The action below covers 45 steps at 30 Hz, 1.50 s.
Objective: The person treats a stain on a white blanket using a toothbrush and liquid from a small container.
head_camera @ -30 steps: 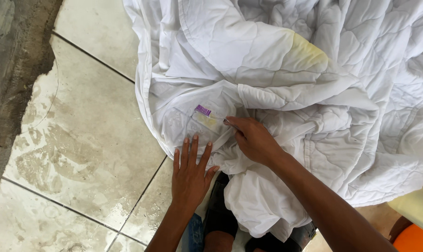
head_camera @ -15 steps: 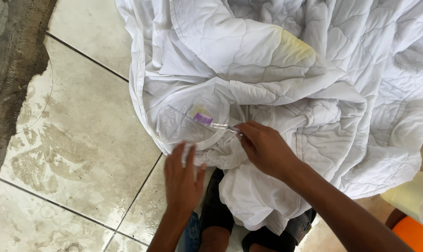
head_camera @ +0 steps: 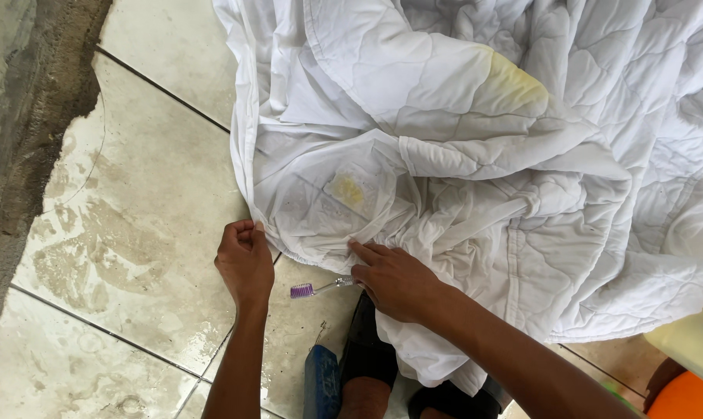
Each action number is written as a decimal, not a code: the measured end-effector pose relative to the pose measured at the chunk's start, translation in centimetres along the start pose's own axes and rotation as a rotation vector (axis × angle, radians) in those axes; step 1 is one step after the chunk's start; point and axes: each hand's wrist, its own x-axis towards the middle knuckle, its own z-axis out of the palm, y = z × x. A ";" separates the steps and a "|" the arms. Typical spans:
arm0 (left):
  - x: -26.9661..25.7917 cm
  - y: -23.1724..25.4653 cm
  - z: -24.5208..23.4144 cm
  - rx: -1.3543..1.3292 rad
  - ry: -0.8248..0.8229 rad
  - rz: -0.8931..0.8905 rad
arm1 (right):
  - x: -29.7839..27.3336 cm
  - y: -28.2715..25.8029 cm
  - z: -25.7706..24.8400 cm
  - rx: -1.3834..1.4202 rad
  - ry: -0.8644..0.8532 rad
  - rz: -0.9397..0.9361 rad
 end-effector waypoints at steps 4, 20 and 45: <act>-1.2 1.7 -0.4 0.091 0.091 0.109 | 0.2 0.2 0.4 0.034 0.002 0.006; -8.0 5.2 -1.3 0.227 -0.017 0.881 | -10.2 1.6 -3.9 -0.038 0.352 0.178; -35.0 31.6 -1.5 0.946 -1.366 1.847 | -53.2 -0.6 18.8 0.643 0.937 1.077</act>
